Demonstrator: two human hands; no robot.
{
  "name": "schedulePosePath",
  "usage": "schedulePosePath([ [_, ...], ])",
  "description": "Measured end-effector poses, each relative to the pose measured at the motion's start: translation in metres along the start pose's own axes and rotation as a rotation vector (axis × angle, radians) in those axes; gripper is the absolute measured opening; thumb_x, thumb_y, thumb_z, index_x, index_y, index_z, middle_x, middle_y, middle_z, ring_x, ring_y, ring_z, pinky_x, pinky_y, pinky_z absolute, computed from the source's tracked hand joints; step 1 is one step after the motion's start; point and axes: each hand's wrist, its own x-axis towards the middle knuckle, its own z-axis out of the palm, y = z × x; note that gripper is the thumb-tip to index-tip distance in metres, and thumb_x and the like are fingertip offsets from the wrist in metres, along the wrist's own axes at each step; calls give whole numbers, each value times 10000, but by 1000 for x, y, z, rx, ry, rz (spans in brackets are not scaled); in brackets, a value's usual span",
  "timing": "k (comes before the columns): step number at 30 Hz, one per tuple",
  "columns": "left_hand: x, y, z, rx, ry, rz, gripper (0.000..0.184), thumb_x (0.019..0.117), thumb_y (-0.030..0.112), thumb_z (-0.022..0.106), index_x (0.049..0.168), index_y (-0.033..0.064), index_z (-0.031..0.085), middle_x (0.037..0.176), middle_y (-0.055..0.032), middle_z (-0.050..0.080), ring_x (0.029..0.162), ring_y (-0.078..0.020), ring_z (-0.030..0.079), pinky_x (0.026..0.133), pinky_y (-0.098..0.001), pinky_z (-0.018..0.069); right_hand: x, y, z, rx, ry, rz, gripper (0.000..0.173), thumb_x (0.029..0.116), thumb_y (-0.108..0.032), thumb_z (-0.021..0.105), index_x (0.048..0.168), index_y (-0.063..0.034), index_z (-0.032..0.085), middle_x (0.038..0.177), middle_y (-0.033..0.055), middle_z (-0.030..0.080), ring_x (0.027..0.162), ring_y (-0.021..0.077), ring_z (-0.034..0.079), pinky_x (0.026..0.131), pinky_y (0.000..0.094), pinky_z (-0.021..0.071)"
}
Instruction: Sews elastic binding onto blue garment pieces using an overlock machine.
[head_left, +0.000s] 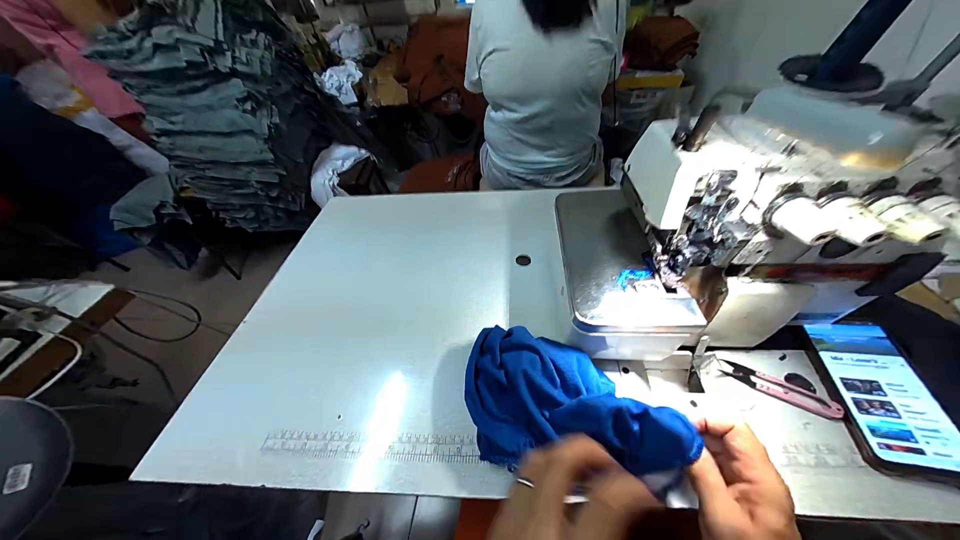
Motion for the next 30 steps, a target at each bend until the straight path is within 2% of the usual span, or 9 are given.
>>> schedulePosePath([
  [3, 11, -54, -4, 546, 111, -49, 265, 840, 114, 756, 1082, 4, 751, 1178, -270, 668, 1045, -420, 681, 845, -540, 582, 2, -34, 3, 144, -155, -63, 172, 991, -5, 562, 1105, -134, 568, 997, -168, 698, 917, -86, 646, 823, 156, 565],
  [6, 24, -70, -40, 392, 218, -93, 218, 947, 4, 527, 1009, -4, 736, 902, -90, 733, 767, -167, 712, 677, -340, 601, 13, -50, 2, 18, -216, -207, 223, 891, -15, 689, 1092, -40, 597, 852, -47, 648, 763, -61, 578, 704, 118, 503],
  [10, 43, -28, -79, -626, 188, -510, 279, 1074, 161, 399, 1032, 124, 672, 868, -24, 737, 769, -97, 727, 726, -283, 626, 35, -24, 8, -474, -211, -434, 117, 867, -166, 665, 912, -74, 722, 763, 24, 668, 669, 70, 623, 611, 209, 526],
  [13, 41, -12, -70, -592, 2, -430, 152, 1023, 371, 553, 1029, 257, 653, 808, 109, 682, 736, 35, 652, 668, -165, 559, 49, -42, 16, -430, -206, -296, 113, 827, -160, 642, 883, -96, 716, 718, -29, 652, 647, 23, 622, 582, 220, 522],
  [15, 36, -20, -64, -337, -201, -288, 370, 886, 451, 744, 1116, 215, 576, 732, 166, 588, 649, 89, 550, 590, -107, 466, 56, -67, 19, -348, -240, -242, 68, 819, -137, 657, 877, -136, 693, 706, -81, 635, 626, -33, 593, 547, 172, 489],
  [19, 30, -47, -75, 256, -165, -131, 181, 957, 257, 626, 1000, 142, 759, 748, 75, 639, 644, 2, 579, 590, -203, 500, 68, -91, 9, -301, -226, -303, 162, 812, -76, 663, 948, -152, 705, 827, -106, 678, 707, -75, 603, 605, 114, 500],
  [23, 37, -26, -85, -476, 105, -649, 242, 1105, 143, 370, 1061, 96, 603, 879, 2, 707, 762, -81, 701, 690, -262, 602, 53, -53, 19, -578, -413, -320, 359, 785, -257, 806, 1074, -72, 699, 894, 72, 652, 770, 195, 643, 654, 393, 544],
  [27, 33, -10, -85, -989, 197, -551, 350, 1104, 320, 341, 996, 162, 634, 859, 19, 705, 819, -70, 700, 723, -261, 598, 26, -23, 37, -652, -559, -119, 210, 895, -79, 658, 1082, 4, 703, 885, 173, 659, 754, 341, 675, 615, 572, 532],
  [30, 25, -13, -102, -510, -3, -350, 275, 943, 67, 594, 1207, 95, 519, 969, 8, 670, 875, -49, 669, 769, -246, 587, 28, -41, 40, 60, -542, 430, 183, 1004, -187, 567, 1171, -184, 642, 928, -54, 716, 826, 44, 696, 710, 276, 611],
])
